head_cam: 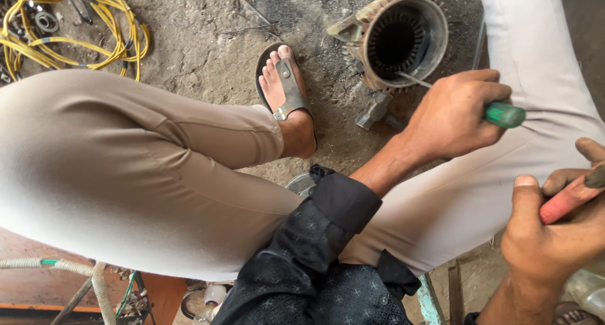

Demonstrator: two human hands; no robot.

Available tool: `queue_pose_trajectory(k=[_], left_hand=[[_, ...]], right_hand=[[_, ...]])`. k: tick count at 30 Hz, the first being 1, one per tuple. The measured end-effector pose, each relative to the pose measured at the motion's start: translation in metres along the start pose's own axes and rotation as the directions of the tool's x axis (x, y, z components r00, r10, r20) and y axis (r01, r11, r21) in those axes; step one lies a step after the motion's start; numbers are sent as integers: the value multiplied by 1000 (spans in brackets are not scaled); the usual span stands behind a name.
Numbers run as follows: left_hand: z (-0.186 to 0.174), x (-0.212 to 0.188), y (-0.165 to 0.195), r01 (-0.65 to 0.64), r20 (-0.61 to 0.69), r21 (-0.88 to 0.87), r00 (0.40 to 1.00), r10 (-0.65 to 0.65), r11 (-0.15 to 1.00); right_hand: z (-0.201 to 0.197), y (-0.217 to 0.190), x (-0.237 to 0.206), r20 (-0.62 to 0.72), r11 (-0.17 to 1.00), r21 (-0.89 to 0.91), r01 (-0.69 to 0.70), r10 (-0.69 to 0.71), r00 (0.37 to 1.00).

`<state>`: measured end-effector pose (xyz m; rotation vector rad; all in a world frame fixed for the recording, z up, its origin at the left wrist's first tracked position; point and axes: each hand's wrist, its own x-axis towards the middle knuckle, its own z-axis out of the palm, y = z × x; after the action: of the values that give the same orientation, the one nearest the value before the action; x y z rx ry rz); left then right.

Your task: The person uses a hammer and a screwdriver to repeatedly tap and pry at the interior of a cylindrical metal motor component resting on the floor. The person holds the screwdriver in the left hand and strikes it with the hammer in the right hand.

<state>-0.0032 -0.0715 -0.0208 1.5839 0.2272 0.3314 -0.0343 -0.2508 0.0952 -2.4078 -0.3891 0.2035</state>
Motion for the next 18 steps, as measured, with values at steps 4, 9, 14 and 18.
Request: queue_pose_trajectory(k=[4, 9, 14, 18], left_hand=[[5, -2, -5, 8, 12, 21, 1000, -8, 1000], [6, -9, -10, 1, 69, 78, 998, -6, 997], [-3, -20, -11, -38, 77, -20, 996, 39, 999], [-5, -26, -13, 11, 123, 25, 992, -14, 1000]], right_hand=[[15, -27, 4, 16, 1000, 15, 18, -18, 1000], [27, -51, 11, -10, 996, 60, -67, 68, 998], [28, -49, 10, -1, 996, 10, -92, 92, 996], [25, -35, 1, 28, 995, -98, -28, 31, 999]])
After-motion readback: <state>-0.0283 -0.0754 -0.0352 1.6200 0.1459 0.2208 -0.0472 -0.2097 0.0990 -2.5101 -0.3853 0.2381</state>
